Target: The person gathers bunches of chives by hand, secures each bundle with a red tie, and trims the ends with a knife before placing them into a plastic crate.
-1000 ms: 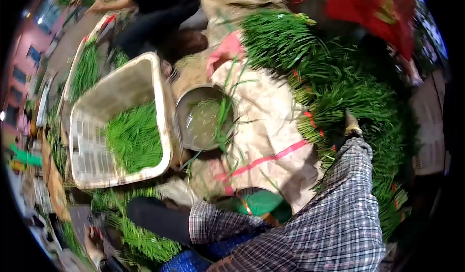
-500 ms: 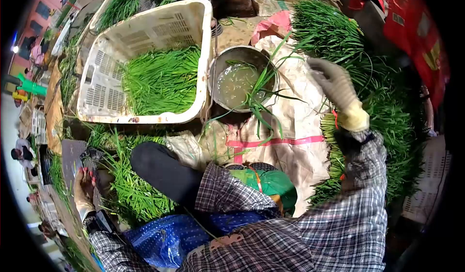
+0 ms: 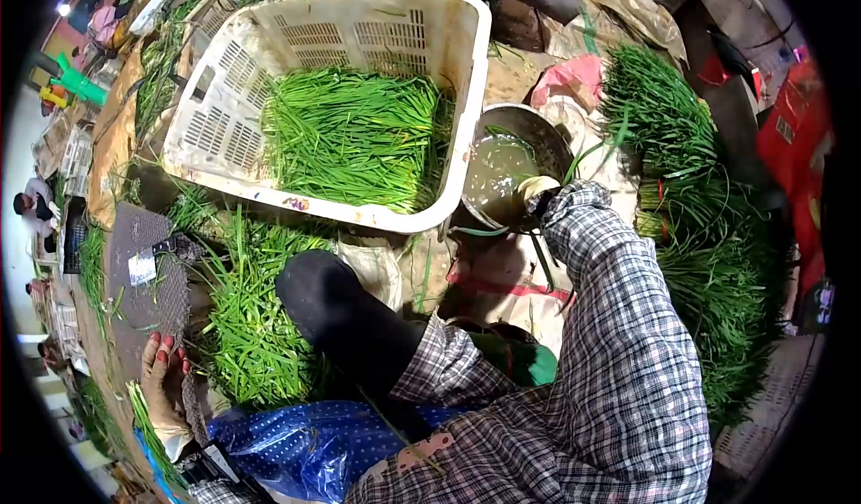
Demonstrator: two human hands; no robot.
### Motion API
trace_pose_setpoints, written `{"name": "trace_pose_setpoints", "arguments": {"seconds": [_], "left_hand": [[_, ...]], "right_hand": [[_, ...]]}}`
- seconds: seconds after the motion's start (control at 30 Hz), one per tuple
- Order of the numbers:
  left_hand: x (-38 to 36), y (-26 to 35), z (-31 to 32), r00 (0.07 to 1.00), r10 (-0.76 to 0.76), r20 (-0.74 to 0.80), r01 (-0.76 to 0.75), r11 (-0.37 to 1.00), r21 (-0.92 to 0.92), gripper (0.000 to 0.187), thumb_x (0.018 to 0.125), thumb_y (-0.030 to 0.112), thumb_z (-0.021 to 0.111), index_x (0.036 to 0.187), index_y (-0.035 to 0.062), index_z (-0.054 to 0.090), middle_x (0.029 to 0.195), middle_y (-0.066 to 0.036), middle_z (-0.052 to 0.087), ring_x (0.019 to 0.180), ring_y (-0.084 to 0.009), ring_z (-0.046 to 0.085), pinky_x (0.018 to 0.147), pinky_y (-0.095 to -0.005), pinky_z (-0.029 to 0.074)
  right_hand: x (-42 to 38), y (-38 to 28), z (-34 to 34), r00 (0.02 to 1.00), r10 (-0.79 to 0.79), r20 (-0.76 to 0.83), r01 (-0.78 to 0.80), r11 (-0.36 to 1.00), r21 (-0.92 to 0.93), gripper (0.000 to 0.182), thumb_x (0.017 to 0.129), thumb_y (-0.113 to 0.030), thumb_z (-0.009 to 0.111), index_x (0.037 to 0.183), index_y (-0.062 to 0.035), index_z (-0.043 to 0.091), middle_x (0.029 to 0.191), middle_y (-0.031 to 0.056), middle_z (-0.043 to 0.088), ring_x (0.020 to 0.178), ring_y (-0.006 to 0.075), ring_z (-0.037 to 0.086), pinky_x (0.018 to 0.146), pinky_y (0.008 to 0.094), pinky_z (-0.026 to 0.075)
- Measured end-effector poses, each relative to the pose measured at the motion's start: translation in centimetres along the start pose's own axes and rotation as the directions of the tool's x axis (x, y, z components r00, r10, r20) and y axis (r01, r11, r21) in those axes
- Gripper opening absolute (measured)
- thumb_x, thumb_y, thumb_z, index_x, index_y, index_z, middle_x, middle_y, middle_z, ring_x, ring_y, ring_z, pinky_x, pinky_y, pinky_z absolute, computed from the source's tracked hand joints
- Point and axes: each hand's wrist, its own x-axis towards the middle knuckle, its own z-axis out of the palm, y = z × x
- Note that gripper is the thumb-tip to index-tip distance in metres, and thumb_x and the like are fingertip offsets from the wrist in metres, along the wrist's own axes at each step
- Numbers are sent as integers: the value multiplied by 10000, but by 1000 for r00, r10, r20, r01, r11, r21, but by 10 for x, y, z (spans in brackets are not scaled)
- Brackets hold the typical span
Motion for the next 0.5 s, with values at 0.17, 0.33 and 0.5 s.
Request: {"name": "trace_pose_setpoints", "arguments": {"seconds": [0.17,0.33,0.5], "left_hand": [[3,-3,17,998,21,62,-15,995,-102,581,871,226,695,1366,61,439,1205,-81,606,968,-185,635,806,-300,532],[-6,0,37,988,53,147,-36,992,-120,598,858,248,711,1353,54,439,1194,-88,609,964,-178,639,811,-303,542],[-8,-2,37,976,91,198,-59,985,-162,610,850,229,718,1351,40,425,1170,-106,614,921,-182,648,773,-297,559]], "right_hand": [[-12,15,-2,997,58,43,-58,998,3,493,788,-461,663,1065,-54,671,941,198,681,866,333,647,770,413,510],[-51,56,-11,979,203,31,-204,979,27,435,797,-417,666,1020,-43,690,909,188,689,815,317,659,738,406,519],[-120,78,-24,924,382,9,-378,912,157,331,816,-324,647,948,-26,708,834,165,697,714,275,667,662,391,526]]}}
